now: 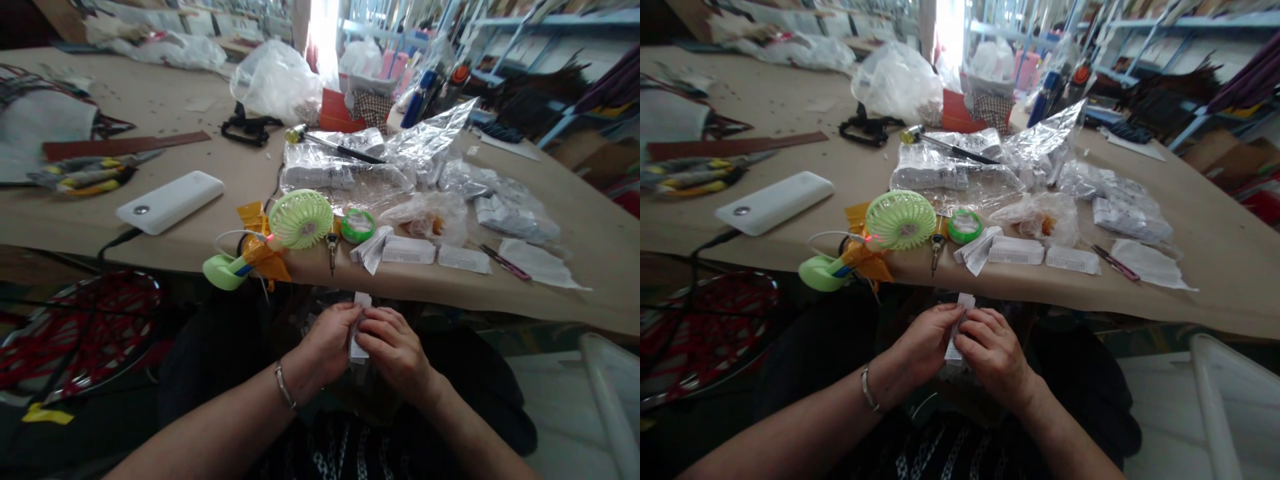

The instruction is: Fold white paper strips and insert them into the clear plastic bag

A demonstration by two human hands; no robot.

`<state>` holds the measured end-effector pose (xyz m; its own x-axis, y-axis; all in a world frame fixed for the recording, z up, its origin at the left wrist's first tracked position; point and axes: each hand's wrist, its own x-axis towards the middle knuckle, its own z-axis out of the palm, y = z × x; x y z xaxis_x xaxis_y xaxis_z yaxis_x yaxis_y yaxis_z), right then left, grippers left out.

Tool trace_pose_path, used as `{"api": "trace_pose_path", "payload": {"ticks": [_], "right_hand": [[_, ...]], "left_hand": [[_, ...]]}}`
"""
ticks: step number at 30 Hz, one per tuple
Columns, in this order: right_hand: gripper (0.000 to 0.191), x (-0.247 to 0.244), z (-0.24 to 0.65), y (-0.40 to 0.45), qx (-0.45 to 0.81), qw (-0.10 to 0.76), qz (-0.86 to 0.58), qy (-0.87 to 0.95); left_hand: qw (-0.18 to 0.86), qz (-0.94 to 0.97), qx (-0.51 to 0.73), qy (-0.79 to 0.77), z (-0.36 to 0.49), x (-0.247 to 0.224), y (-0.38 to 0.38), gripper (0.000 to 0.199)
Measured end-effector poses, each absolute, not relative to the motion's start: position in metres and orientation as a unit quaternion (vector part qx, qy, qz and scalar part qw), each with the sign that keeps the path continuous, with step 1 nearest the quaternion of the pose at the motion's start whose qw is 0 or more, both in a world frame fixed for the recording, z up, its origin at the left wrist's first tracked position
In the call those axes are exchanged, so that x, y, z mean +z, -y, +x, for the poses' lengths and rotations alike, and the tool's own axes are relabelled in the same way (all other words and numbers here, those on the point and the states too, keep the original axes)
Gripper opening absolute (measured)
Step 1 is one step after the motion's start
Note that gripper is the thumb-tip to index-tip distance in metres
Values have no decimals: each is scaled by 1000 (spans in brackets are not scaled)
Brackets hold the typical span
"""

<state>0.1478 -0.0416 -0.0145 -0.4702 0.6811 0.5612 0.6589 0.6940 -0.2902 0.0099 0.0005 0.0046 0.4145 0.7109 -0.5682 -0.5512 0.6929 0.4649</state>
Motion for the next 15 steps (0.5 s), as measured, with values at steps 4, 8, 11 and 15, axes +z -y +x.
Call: {"api": "trace_pose_path", "payload": {"ticks": [4, 8, 11, 15], "right_hand": [[21, -12, 146, 42, 13, 320, -395, 861], [21, -11, 143, 42, 22, 314, -398, 862], [25, -11, 143, 44, 63, 342, -397, 849], [29, -11, 151, 42, 202, 443, -488, 725]], "left_hand": [[841, 94, 374, -379, 10, 5, 0, 5], [846, 107, 373, -367, 8, 5, 1, 6], [846, 127, 355, -377, 5, 6, 1, 4], [859, 166, 301, -379, -1, 10, 1, 11]]}}
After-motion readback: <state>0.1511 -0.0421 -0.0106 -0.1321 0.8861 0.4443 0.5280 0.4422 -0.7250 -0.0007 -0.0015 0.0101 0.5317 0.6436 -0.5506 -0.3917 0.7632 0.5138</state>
